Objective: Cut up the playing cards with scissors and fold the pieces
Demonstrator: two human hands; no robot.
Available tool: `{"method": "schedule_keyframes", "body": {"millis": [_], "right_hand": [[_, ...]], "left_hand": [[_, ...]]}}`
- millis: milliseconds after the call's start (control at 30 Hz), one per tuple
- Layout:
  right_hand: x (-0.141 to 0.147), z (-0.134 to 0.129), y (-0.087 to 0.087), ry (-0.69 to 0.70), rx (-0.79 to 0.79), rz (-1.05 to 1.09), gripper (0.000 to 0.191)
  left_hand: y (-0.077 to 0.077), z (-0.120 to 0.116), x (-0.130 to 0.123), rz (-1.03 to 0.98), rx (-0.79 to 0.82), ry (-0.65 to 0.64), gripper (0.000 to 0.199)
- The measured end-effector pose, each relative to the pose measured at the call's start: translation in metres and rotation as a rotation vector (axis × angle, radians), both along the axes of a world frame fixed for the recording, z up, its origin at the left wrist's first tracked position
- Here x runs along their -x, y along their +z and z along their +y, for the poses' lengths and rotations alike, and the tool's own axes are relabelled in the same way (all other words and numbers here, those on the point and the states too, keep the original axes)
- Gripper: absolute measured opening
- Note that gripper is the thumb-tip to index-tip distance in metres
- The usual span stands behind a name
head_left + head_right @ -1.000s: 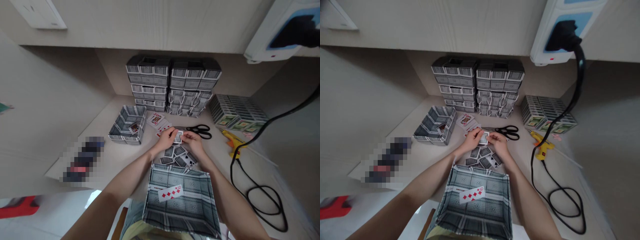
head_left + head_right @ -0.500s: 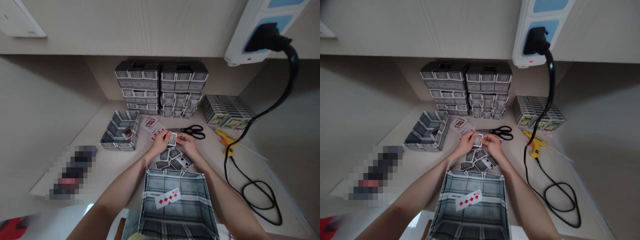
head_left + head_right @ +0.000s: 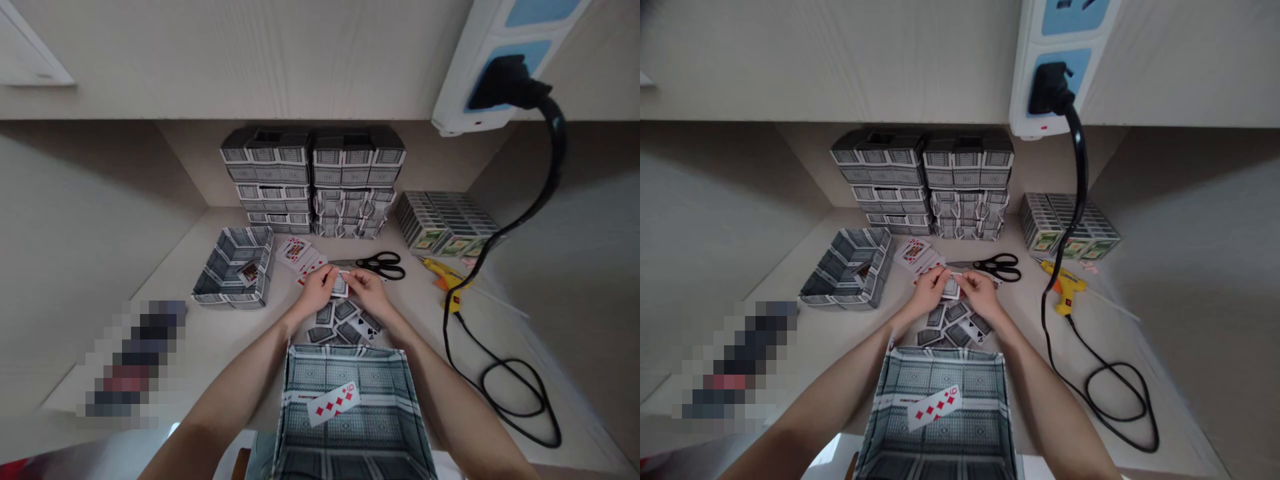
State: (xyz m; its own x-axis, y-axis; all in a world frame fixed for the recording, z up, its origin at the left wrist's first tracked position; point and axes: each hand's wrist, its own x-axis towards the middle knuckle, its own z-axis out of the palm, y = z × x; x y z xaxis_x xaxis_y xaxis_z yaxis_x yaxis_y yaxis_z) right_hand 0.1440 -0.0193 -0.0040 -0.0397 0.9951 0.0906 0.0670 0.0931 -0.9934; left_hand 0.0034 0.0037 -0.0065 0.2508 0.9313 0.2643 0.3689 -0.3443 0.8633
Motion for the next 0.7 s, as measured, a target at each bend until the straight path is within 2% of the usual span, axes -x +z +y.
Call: {"method": "schedule_keyframes", "body": {"millis": [300, 533, 700], "right_hand": [[-0.0041, -0.0013, -0.0017, 0.123, 0.01, 0.002, 0.036], [-0.0019, 0.0006, 0.0013, 0.057, -0.024, -0.013, 0.036], [-0.002, 0.0018, -0.0014, 0.032, -0.039, -0.015, 0.034]], "left_hand": [[-0.0022, 0.0008, -0.0012, 0.043, -0.004, 0.01, 0.037], [-0.0032, 0.0046, -0.0016, -0.215, 0.122, -0.041, 0.036], [-0.0028, 0.0039, -0.0009, -0.211, 0.17, -0.058, 0.03]]}}
